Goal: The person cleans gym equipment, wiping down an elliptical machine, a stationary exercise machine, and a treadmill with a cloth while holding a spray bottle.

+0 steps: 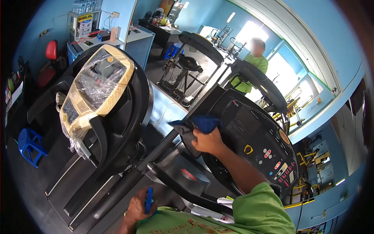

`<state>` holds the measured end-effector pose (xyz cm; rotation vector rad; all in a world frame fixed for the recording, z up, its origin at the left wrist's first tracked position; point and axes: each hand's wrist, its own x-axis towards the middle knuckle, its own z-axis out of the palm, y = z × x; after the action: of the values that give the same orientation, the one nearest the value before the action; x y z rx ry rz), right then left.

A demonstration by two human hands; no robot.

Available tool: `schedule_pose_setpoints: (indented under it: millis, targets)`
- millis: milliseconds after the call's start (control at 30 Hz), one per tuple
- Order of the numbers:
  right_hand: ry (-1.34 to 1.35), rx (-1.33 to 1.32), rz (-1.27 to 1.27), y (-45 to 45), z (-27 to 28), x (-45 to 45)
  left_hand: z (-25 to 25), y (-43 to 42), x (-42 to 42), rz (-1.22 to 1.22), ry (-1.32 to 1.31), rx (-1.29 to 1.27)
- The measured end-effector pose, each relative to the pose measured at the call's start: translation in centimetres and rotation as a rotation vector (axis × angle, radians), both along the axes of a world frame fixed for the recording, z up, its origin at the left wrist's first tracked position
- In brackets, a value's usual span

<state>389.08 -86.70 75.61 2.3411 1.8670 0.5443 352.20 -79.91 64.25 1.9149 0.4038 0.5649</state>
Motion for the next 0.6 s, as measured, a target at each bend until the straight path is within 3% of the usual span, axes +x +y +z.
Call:
schedule_pose_setpoints:
  millis: [100,200,267,300,400,467,533,600]
  targets:
    - [-0.071,0.078,0.046,-2.1,0.2,-1.1,-0.5,0.3,-0.9,0.035,0.024,0.006]
    - [0.021,0.281,0.022,-2.7,2.2,0.1,-0.4,1.0,-1.0,0.033,-0.002,0.049]
    - [-0.025,0.519,-0.303,-2.9,2.9,0.7,-0.3,1.1,-0.8,0.003,-0.015,0.057]
    - [-0.065,0.344,-0.383,-2.6,2.9,-0.8,-0.6,1.0,-0.6,-0.011,0.002,-0.008]
    - [0.002,0.29,-0.019,-3.5,0.0,-3.3,-1.3,0.9,0.9,-0.094,-0.049,0.014]
    - [0.003,0.359,-0.084,-3.9,0.5,-2.4,-1.6,0.6,1.6,-0.123,-0.124,0.073]
    - [0.021,0.412,-0.123,-3.7,1.3,-1.1,-0.6,0.4,1.8,-0.196,0.097,0.102]
    - [-0.077,0.611,-0.493,-4.3,2.3,0.4,0.1,0.0,2.0,-0.217,0.097,0.07]
